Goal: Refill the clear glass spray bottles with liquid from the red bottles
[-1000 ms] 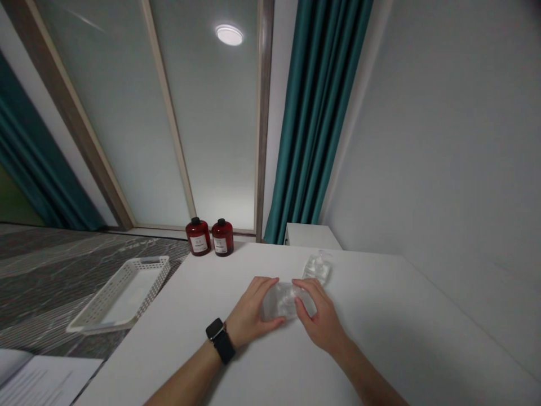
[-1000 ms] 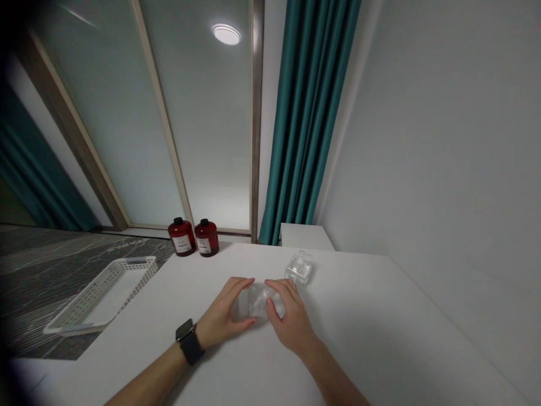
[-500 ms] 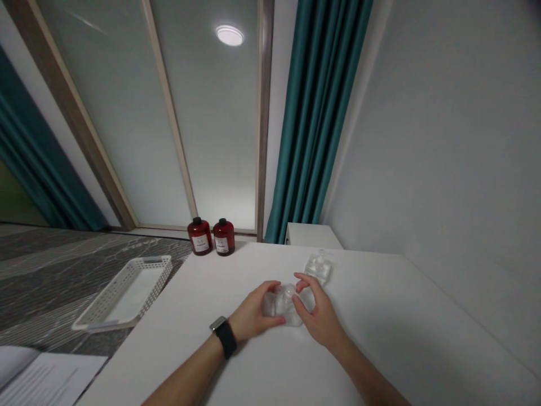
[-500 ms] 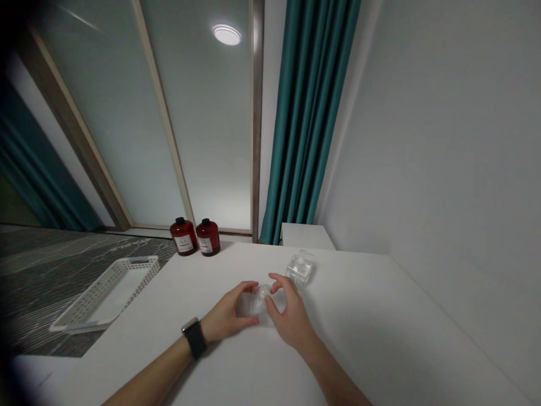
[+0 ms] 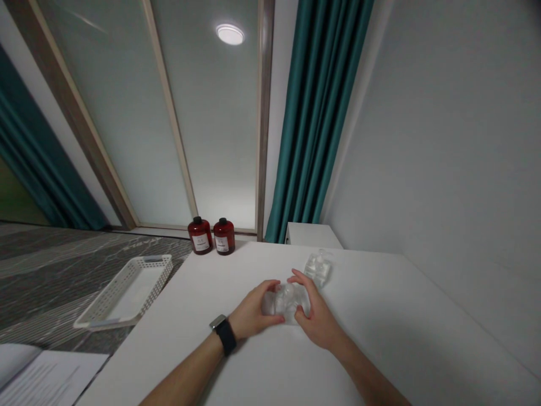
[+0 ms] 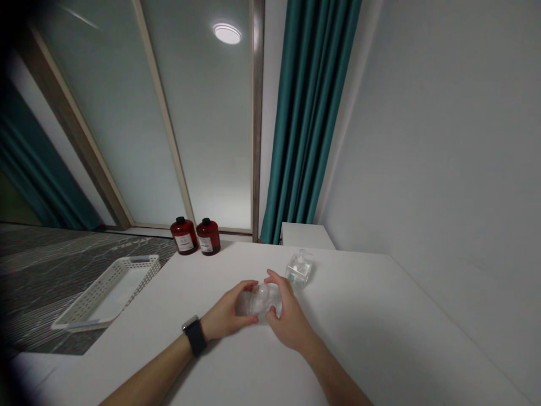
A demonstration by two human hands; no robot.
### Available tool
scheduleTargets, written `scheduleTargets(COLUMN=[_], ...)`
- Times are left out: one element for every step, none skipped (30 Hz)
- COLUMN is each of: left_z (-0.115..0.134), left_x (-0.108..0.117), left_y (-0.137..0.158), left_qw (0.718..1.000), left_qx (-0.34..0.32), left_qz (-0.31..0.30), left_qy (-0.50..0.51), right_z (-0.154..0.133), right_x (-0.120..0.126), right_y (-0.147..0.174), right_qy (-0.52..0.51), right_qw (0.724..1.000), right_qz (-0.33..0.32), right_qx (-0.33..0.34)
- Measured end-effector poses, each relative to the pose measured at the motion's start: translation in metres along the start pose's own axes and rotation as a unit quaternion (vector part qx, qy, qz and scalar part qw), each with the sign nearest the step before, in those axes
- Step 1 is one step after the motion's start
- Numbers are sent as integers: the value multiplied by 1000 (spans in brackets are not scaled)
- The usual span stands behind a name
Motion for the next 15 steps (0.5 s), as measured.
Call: scheduleTargets(left_z=[1,1,2,2,2,2,1,1,1,1,2,2,2,2,3], left_x=[0,0,0,0,0,0,0,1,1,1,1,1,2,2,2], left_y=[0,0,0,0,0,0,0,-1,-1,-1,-1,-1,-1,-1,-1], left_qw=[1000,1000,1000,1000,1000,1000,1000,1000,1000,1000,1000,1000,1000,1000,1000], left_qx=[0,-1,0,1,2,3,2,0,-2,-3,-4,-4,-4,-2,-2], left_qz=[0,0,0,-1,-3,-4,-5,-7,-8,-9,-9,-9,-9,-9,-10], left_qy=[1,2,2,1,1,1,1,2,5,8,11,14,16,17,18], right_z=[2,3,4,4,5,5,5,5,5,6,8,9,11,13,15], right_x=[0,0,1,1,2,2,2,2,2,2,2,1,0,-1,-2], right_y=[0,0,0,-1,-1,-1,-2,-2,-2,-3,-3,-3,-4,-4,-4], right_qy=[-5,-9,-13,-18,-26,-36,-45,-52,-56,-59,-63,-70,-80,-90,-99], right_qw=[1000,1000,1000,1000,999,999,999,998,998,998,998,997,997,996,995], right_qz=[1,4,9,14,16,15,15,15,16,17,17,16,14,12,13], right_qx=[-5,-9,-11,-13,-14,-14,-13,-12,-12,-14,-14,-14,-13,-11,-8])
Point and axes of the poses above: each hand's wrist, its own y-axis away from the middle knuckle, its own x-axis out of the back of the hand, z = x × y, the point moved 4 cm from there along -y, towards the middle knuckle, and after that the axes turned 2 degrees about z, right-handed, at the moved point
